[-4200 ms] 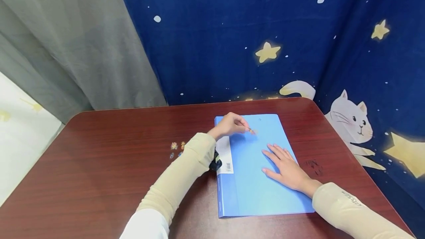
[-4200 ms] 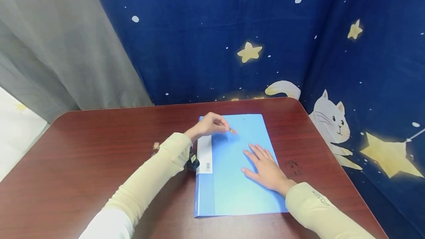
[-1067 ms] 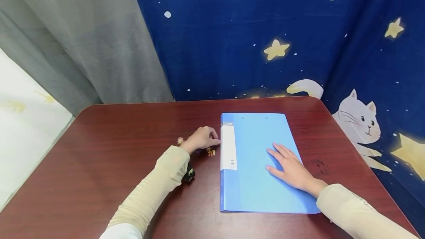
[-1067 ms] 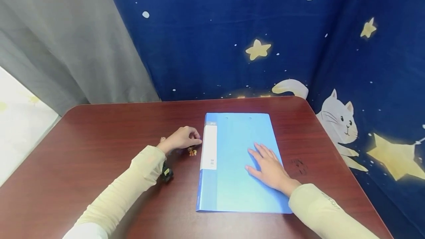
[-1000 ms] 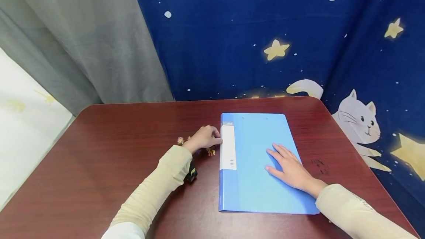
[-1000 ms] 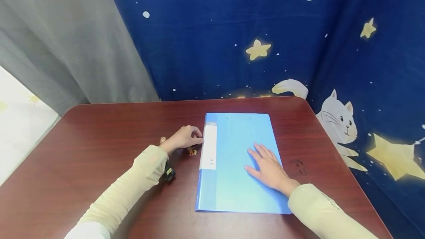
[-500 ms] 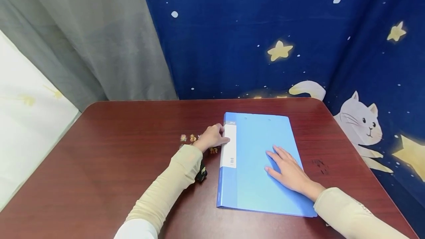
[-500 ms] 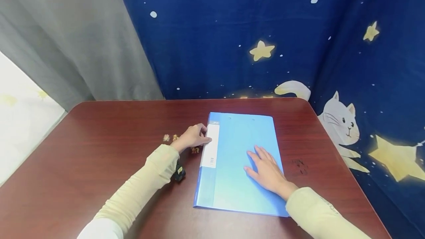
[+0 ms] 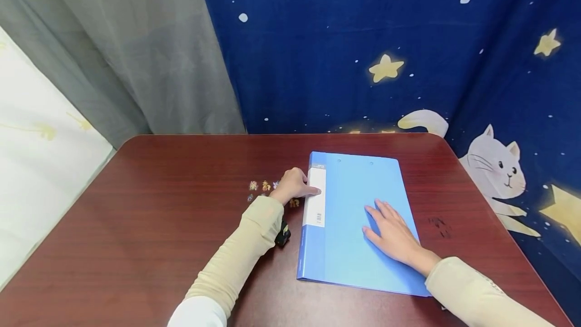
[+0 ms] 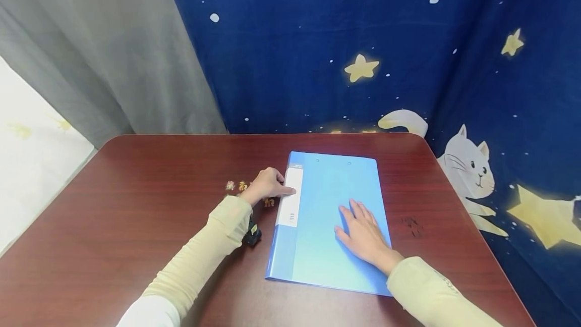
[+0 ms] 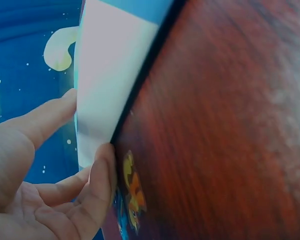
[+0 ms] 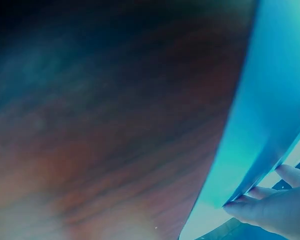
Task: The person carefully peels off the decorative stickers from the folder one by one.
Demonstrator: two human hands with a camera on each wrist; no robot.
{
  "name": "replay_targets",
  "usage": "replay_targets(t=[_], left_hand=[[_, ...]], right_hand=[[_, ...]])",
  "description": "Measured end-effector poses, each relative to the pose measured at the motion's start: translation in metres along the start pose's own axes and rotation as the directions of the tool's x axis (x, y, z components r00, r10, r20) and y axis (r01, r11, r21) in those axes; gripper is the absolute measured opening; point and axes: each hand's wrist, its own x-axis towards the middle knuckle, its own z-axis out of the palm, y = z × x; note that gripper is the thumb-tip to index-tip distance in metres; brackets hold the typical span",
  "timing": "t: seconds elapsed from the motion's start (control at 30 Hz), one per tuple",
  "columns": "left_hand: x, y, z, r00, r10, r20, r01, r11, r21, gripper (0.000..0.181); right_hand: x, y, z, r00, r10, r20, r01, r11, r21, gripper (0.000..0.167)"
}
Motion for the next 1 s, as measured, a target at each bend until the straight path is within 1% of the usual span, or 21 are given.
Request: replay_targets(t=[0.17,0.27,0.4,0.53,0.6,0.7,0.8,0.87,0.9,0.93,1.0], left_hand=[[0.0,0.001,0.0,1.0,-0.013,0.016,0.013,1.0,-0.023,0.035],[0.001,0.0,-0.001,0.999,-0.026,0.029,0.027,0.998,-0.054,0.033],[0.0,0.001,-0.003,0.996,-0.067,0.058,0.072,0.993,-0.095,0.03],[0.0,0.002,-0.004,0.992,-0.095,0.088,0.105,0.988,-0.114,0.028],[0.001,0.002,-0.004,0.99,-0.095,0.104,0.107,0.987,-0.124,0.026],[0.002,0.002,-0.005,0.987,-0.081,0.142,0.102,0.983,-0.155,0.024],[0.002,0.003,-0.005,0.981,-0.082,0.175,0.115,0.975,-0.19,0.022],[0.001,0.004,-0.004,0.979,-0.085,0.183,0.125,0.967,-0.221,0.019],[0.001,0.006,-0.004,0.979,-0.088,0.183,0.135,0.955,-0.263,0.018],[0.001,0.008,-0.004,0.978,-0.083,0.189,0.141,0.937,-0.319,0.019],[0.0,0.014,-0.003,0.978,-0.051,0.204,0.132,0.905,-0.405,0.022]], right_hand=[[0.0,-0.002,0.0,1.0,0.013,0.016,-0.013,1.0,0.022,0.056],[0.001,-0.003,0.0,0.999,0.029,0.04,-0.031,0.999,0.045,0.062],[0.002,-0.005,0.001,0.995,0.064,0.072,-0.068,0.996,0.057,0.073],[0.002,-0.007,0.001,0.993,0.079,0.088,-0.084,0.995,0.051,0.081],[0.002,-0.009,0.0,0.992,0.08,0.094,-0.084,0.995,0.046,0.085],[0.002,-0.01,0.001,0.991,0.082,0.106,-0.086,0.996,0.033,0.09],[0.001,-0.01,0.001,0.988,0.088,0.123,-0.09,0.996,0.015,0.096],[0.0,-0.011,0.002,0.988,0.088,0.13,-0.09,0.996,0.007,0.097],[0.0,-0.011,0.002,0.988,0.084,0.131,-0.085,0.996,0.002,0.097],[0.0,-0.013,0.002,0.988,0.078,0.132,-0.079,0.997,0.001,0.096],[0.0,-0.016,0.004,0.99,0.053,0.134,-0.054,0.999,0.003,0.093]])
